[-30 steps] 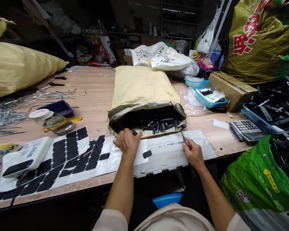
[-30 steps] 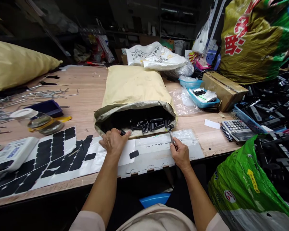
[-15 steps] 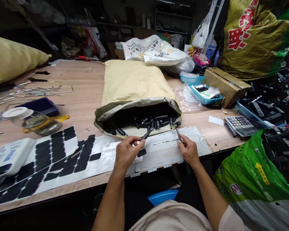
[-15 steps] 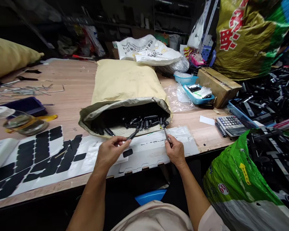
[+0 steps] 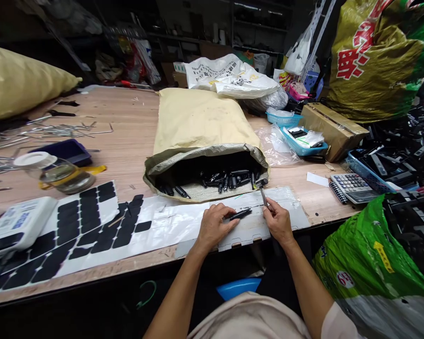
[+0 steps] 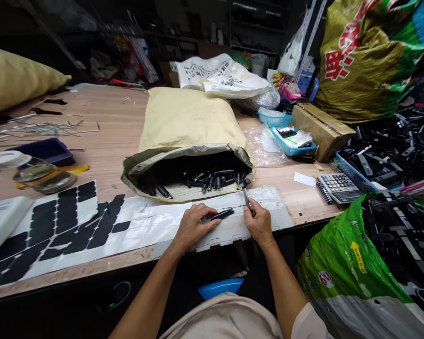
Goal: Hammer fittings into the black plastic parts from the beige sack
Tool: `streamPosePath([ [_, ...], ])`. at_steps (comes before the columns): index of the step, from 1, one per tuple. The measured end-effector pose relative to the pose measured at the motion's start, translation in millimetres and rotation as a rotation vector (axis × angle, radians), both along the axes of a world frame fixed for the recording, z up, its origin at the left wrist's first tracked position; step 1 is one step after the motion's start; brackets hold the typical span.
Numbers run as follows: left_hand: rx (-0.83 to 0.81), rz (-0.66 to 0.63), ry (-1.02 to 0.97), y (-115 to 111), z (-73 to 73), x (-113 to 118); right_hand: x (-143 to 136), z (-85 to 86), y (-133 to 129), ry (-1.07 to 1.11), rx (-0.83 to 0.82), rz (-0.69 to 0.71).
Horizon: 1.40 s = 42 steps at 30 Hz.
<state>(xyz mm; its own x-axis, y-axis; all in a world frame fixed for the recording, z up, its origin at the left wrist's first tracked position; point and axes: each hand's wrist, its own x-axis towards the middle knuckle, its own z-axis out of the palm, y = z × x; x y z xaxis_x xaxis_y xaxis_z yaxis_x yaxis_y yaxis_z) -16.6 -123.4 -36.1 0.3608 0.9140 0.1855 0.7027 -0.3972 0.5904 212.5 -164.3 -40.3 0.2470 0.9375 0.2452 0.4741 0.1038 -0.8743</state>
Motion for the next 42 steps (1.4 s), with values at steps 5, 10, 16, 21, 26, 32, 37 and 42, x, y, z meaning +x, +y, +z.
streamPosePath([
  [5, -0.039, 0.009, -0.032, 0, 4.9, 0, -13, 6.4, -26, 0.086, 0.065, 0.039],
  [10, -0.051, 0.016, -0.064, 0, 5.4, 0, -30, 16.2, -54, -0.101, 0.075, 0.210],
  [16, -0.072, 0.042, -0.109, 0, 4.7, 1, -35, 23.6, -64, -0.291, 0.189, 0.202],
  [21, -0.094, 0.056, -0.120, 0, 6.4, 2, -38, 22.8, -66, -0.369, 0.226, 0.218],
  [26, -0.106, 0.060, -0.125, 0, 8.7, 2, -37, 17.8, -66, -0.405, 0.197, 0.196],
  [32, -0.112, 0.055, -0.137, 0, 9.8, 2, -30, 26.9, -68, -0.330, 0.194, 0.141],
  [37, -0.092, 0.049, -0.129, 0, 8.9, 2, -29, 12.0, -71, -0.349, 0.146, 0.146],
  [42, -0.099, 0.045, -0.122, 0, 8.9, 1, -26, 13.1, -65, -0.298, 0.123, 0.127],
])
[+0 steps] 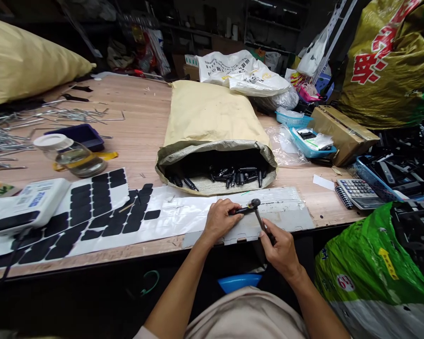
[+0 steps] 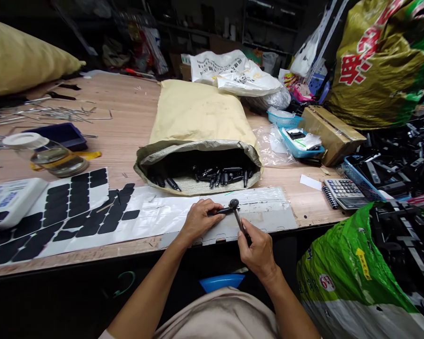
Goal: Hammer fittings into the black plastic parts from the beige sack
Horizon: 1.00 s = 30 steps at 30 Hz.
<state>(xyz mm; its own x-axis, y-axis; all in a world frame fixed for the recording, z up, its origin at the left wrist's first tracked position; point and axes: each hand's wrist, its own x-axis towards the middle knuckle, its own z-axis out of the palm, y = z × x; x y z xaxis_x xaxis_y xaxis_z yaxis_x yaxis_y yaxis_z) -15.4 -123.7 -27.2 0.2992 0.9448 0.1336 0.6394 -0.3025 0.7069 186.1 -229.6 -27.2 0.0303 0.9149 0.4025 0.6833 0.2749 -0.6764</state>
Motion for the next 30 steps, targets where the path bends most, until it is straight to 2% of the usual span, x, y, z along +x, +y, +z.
streamPosePath([
  [5, 0.011, -0.027, 0.013, -1, 1.4, 0, 15, 15.2, 30, 0.166, -0.041, -0.082],
  [9, 0.030, -0.041, 0.048, -2, 1.1, -2, 27, 0.1, 60, 0.392, -0.115, -0.148],
  [12, 0.026, -0.060, 0.029, -2, 0.2, -4, 31, -15.7, 70, 0.489, -0.174, -0.179],
  [15, 0.021, -0.059, -0.027, -2, 0.0, -4, 31, -21.8, 70, 0.489, -0.192, -0.165],
  [21, 0.003, -0.033, -0.125, -4, 7.0, -4, 29, -16.1, 67, 0.372, -0.176, -0.111],
  [23, -0.060, -0.076, -0.208, -15, 11.0, -6, 29, -14.9, 67, 0.366, -0.167, -0.110],
  [26, -0.261, -0.232, -0.308, -46, 16.1, -7, 28, -14.5, 67, 0.359, -0.164, -0.106],
  [28, -0.358, -0.355, -0.299, -69, 17.8, -5, 27, -13.9, 66, 0.345, -0.166, -0.106],
  [30, -0.355, -0.427, -0.229, -88, 17.0, -2, 27, -12.6, 66, 0.334, -0.166, -0.114],
])
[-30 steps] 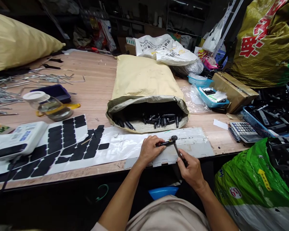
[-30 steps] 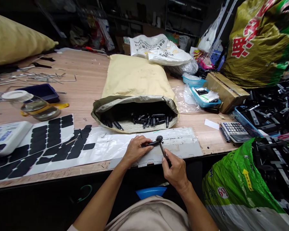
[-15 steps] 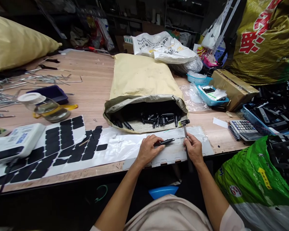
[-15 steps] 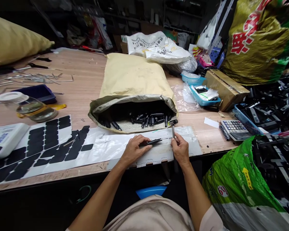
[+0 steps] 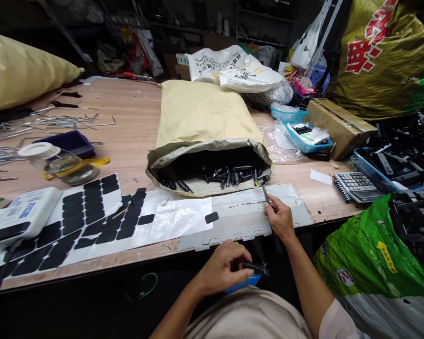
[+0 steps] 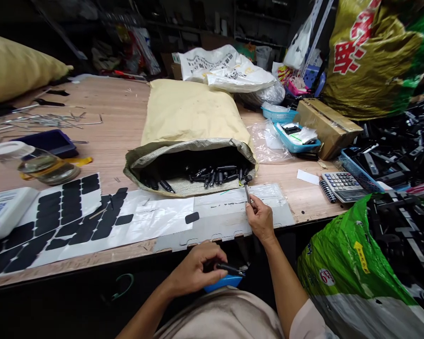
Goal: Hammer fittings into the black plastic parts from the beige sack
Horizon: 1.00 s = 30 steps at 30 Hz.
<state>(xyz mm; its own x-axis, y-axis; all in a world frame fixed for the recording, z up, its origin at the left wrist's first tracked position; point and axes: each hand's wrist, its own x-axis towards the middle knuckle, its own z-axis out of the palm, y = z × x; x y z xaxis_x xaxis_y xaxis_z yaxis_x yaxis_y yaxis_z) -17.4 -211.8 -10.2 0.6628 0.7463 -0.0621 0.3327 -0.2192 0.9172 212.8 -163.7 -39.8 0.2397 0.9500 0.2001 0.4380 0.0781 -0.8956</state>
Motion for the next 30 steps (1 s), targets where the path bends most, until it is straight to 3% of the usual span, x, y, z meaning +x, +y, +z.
streamPosePath([
  [4, -0.021, -0.015, 0.125, -13, -16.5, 8, -1, 2.6, 0, -0.015, 0.001, -0.008],
  [10, -0.050, 0.160, 0.516, -9, -72.9, 13, -1, 0.6, 1, -0.027, 0.017, -0.005],
  [12, -0.068, 0.191, 0.611, -11, -81.4, 13, -1, -0.2, 1, -0.034, 0.028, -0.012],
  [15, -0.107, 0.065, 0.537, -14, -64.4, 10, -1, -0.1, 0, -0.051, 0.038, -0.009],
  [18, -0.233, -0.152, 0.286, -4, -20.7, 7, -2, 0.8, 0, -0.069, 0.037, -0.005],
  [20, -0.256, -0.148, 0.148, 16, 7.8, 5, -2, 1.4, 1, -0.084, 0.036, -0.011],
  [21, -0.201, -0.067, 0.110, 30, 18.6, 4, -2, 1.6, 1, -0.090, 0.035, -0.014],
  [23, 0.038, 0.232, 0.097, 67, 31.1, 2, -3, 1.9, 1, -0.092, 0.030, -0.018],
  [26, 0.402, 0.702, 0.235, 128, 31.3, 0, -3, 2.0, 1, -0.085, 0.028, -0.011],
  [28, 0.489, 0.857, 0.363, 161, 25.3, 1, -3, 1.5, 1, -0.087, 0.031, -0.008],
  [30, 0.482, 0.905, 0.452, 183, 18.7, 3, -3, 1.1, 2, -0.085, 0.035, -0.012],
])
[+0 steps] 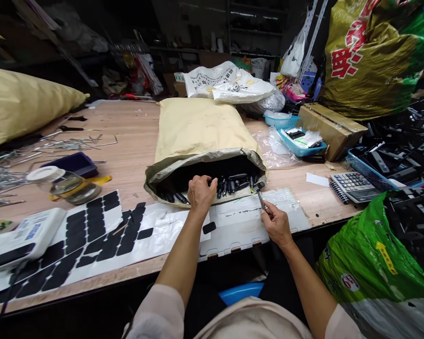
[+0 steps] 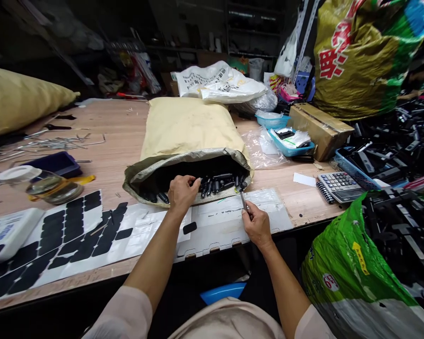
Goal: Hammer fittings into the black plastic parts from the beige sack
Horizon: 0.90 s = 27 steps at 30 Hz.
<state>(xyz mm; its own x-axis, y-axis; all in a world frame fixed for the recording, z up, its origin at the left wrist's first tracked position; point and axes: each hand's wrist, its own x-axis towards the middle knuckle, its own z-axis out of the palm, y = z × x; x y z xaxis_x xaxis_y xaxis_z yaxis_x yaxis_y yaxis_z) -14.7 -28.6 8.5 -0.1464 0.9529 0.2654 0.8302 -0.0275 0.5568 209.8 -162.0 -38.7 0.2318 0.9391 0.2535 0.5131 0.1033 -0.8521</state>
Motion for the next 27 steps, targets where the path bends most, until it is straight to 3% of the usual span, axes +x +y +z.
streamPosePath([
  [5, -0.163, 0.057, -0.015, 18, -7.3, -1, -1, 1.2, 0, 0.000, 0.000, 0.012],
  [9, -0.035, 0.027, -0.064, 2, -5.8, -14, -1, 3.2, -1, -0.004, -0.003, -0.006],
  [11, 0.008, -0.060, -0.146, -16, -7.3, -20, -1, 3.5, 0, -0.001, -0.003, -0.009],
  [14, -0.036, -0.331, -0.277, -50, -15.4, -21, 0, 3.5, -1, -0.002, -0.004, -0.005],
  [17, -0.063, -0.539, -0.220, -77, -27.8, -14, 0, 3.3, -1, -0.007, -0.007, -0.002],
  [21, -0.064, -0.553, -0.114, -90, -39.0, -2, 1, 1.7, -1, -0.005, -0.002, -0.002],
  [27, -0.085, -0.553, -0.054, -86, -40.8, 2, 2, -1.9, -2, 0.029, 0.026, 0.014],
])
